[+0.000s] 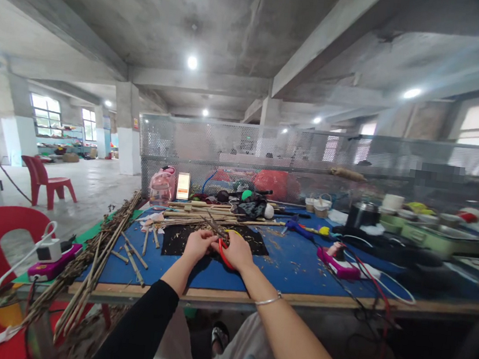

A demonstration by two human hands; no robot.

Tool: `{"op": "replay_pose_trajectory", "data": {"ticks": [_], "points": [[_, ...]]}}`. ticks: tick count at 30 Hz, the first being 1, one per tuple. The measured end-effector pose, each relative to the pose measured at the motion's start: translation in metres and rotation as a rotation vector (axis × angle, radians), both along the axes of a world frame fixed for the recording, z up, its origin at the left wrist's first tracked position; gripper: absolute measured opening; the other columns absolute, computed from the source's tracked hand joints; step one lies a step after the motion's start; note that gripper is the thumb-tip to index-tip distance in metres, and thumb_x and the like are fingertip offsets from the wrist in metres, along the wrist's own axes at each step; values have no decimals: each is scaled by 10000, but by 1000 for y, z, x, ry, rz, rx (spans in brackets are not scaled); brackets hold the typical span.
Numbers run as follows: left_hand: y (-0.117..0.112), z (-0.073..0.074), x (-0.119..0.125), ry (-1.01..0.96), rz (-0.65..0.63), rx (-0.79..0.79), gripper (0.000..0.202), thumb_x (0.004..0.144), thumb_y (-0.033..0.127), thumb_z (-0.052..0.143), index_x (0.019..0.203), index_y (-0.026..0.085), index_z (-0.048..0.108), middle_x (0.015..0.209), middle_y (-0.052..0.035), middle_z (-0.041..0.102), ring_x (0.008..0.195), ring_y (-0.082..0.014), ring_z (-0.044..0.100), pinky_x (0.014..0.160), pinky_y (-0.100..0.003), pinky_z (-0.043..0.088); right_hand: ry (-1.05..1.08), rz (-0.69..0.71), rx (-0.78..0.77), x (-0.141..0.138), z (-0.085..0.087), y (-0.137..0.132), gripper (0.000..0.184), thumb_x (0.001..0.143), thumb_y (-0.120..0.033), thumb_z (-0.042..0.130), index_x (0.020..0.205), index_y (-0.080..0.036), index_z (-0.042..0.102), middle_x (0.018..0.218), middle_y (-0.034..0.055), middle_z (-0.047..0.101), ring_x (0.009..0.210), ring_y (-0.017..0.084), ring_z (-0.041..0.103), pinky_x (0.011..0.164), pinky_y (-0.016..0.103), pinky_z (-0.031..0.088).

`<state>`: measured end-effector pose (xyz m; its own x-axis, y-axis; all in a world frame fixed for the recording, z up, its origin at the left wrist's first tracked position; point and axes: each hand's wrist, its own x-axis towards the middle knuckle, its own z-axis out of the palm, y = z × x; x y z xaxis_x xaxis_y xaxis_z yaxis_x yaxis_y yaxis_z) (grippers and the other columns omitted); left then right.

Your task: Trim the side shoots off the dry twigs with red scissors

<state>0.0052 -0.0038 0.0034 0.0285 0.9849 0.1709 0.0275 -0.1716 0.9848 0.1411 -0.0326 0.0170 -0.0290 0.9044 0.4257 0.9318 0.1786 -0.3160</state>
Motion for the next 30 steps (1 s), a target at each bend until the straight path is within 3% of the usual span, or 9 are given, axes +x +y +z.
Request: {"op": "replay_pose_trajectory", "data": {"ticks": [7,15,30], "points": [[1,-1,-2,51,24,36,284,579,348,701,720,103,668,548,-24,598,431,-86,476,392,-193,359,4,-9,-50,0,-2,1,544,725,-667,407,967,-196,531,918,78,628,867,211,587,690,275,386],[3,-4,-3,34,-13,42,272,627,346,669,748,103,665,557,-31,601,421,-73,465,374,-171,332,0,-23,-61,2,-5,5,554,703,-715,371,815,-204,554,808,76,655,767,217,613,601,263,372],[6,-7,1,-77,-191,-22,215,717,325,568,745,118,619,593,-22,609,441,-66,487,418,-169,392,3,38,28,1,-3,3,551,685,-679,448,921,-189,535,942,82,621,899,222,574,710,281,387]]}}
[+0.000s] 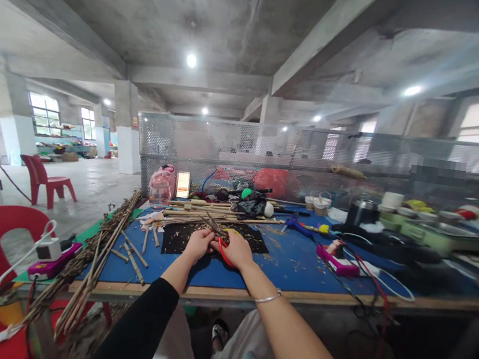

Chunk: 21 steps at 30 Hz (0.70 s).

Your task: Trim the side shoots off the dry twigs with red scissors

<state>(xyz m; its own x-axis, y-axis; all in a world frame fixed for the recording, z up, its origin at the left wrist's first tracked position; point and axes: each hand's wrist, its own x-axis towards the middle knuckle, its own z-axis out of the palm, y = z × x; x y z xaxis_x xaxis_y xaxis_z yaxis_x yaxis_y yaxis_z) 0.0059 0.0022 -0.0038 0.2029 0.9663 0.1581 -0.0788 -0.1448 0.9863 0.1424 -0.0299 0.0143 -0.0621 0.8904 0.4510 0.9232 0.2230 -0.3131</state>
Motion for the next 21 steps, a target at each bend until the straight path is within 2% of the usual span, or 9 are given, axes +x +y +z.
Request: {"op": "replay_pose_trajectory", "data": {"ticks": [5,15,21], "points": [[-1,0,0,-5,4,0,223,721,343,568,736,126,617,568,-8,594,427,-61,474,417,-170,397,12,-31,-120,-1,2,-3,574,710,-708,361,926,-207,540,870,75,643,823,216,601,659,274,385],[-1,0,-1,32,70,-3,248,709,337,588,821,125,650,565,-8,590,429,-59,473,422,-164,395,-35,-71,-134,-1,4,-5,553,718,-700,361,849,-208,576,862,88,653,825,219,604,652,265,387],[-2,2,-3,60,200,1,273,641,331,643,811,117,656,582,-14,595,429,-65,469,400,-170,359,-36,-74,-115,-1,2,-4,590,689,-728,370,882,-204,561,862,86,651,829,232,606,667,284,396]]}}
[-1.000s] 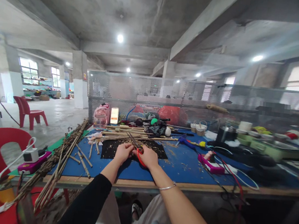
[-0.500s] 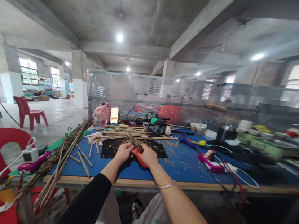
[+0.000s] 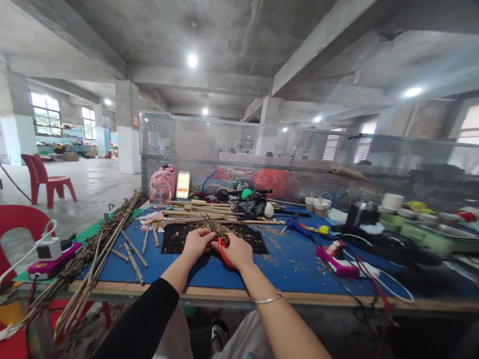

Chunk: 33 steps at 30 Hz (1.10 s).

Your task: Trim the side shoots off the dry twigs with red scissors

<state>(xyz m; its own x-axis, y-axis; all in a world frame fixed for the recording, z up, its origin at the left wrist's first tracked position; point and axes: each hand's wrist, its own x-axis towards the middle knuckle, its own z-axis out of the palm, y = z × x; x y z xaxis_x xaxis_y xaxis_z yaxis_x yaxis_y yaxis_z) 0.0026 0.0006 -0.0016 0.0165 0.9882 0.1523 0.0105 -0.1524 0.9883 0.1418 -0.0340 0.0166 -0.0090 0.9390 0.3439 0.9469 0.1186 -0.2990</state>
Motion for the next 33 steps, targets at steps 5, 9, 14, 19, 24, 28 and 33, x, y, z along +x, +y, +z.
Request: {"op": "replay_pose_trajectory", "data": {"ticks": [5,9,14,19,24,28,33], "points": [[1,0,-1,59,31,84,267,618,335,651,747,101,664,509,1,558,373,-55,399,362,-177,310,22,39,33,0,1,-1,564,681,-686,443,945,-198,540,945,83,630,888,222,586,694,278,392],[-2,3,-2,96,56,106,282,613,337,655,777,108,679,557,-15,601,404,-66,434,372,-176,317,31,33,38,0,1,-1,552,712,-681,401,942,-200,542,932,78,633,874,217,588,683,271,385],[-1,2,-3,86,57,115,297,611,342,654,785,103,687,565,-20,607,412,-66,435,392,-179,324,-2,7,-6,-1,2,-1,549,719,-687,377,923,-212,563,901,77,645,846,218,597,683,278,385],[2,-1,-3,56,51,113,322,621,350,645,811,93,684,517,-6,566,394,-55,399,375,-174,288,-24,-7,-34,-1,2,-1,557,713,-698,375,869,-203,576,866,87,656,835,221,606,666,271,395],[-1,3,-1,-48,18,57,322,670,358,608,865,107,659,620,-24,609,436,-61,455,401,-168,344,-9,-3,-16,-1,3,-3,575,710,-714,357,859,-201,569,856,91,656,823,224,612,674,280,396],[-2,4,0,-71,-36,21,269,711,350,567,829,119,640,693,-41,637,480,-71,507,414,-156,373,23,46,3,-1,1,-1,593,684,-717,393,940,-204,545,913,79,645,859,219,602,677,275,398],[-3,4,1,-35,-59,38,264,721,343,556,819,115,646,643,-30,625,452,-65,490,406,-153,382,36,65,13,0,-1,1,559,709,-698,378,920,-210,549,900,69,645,844,217,604,669,274,397]]}}
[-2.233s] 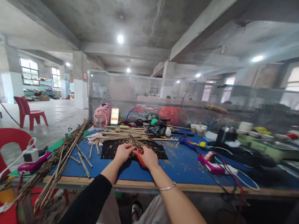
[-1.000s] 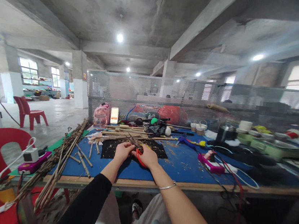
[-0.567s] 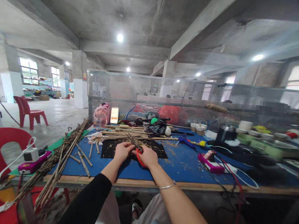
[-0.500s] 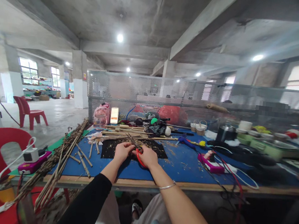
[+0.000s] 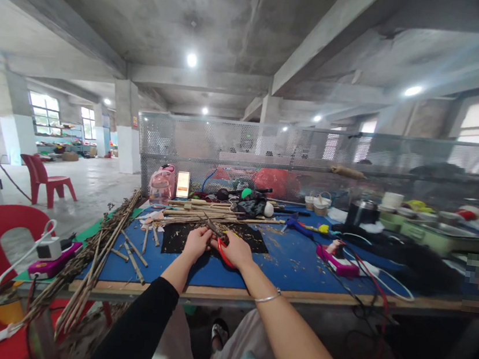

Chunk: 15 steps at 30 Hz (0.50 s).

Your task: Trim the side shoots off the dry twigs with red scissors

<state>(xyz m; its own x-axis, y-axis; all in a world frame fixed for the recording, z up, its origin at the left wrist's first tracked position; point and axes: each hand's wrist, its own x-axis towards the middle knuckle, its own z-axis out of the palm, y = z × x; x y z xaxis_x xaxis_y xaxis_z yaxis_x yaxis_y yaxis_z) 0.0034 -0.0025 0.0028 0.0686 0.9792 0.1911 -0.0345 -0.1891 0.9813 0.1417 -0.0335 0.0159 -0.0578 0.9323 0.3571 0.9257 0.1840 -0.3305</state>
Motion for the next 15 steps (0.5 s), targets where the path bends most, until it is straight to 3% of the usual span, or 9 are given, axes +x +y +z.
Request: {"op": "replay_pose_trajectory", "data": {"ticks": [15], "points": [[1,-3,1,-28,-48,-43,231,682,281,627,836,115,675,594,-24,621,442,-57,492,415,-153,387,-27,-65,-34,-1,5,-4,515,720,-672,392,848,-204,566,848,77,654,810,226,614,641,272,401]]}}
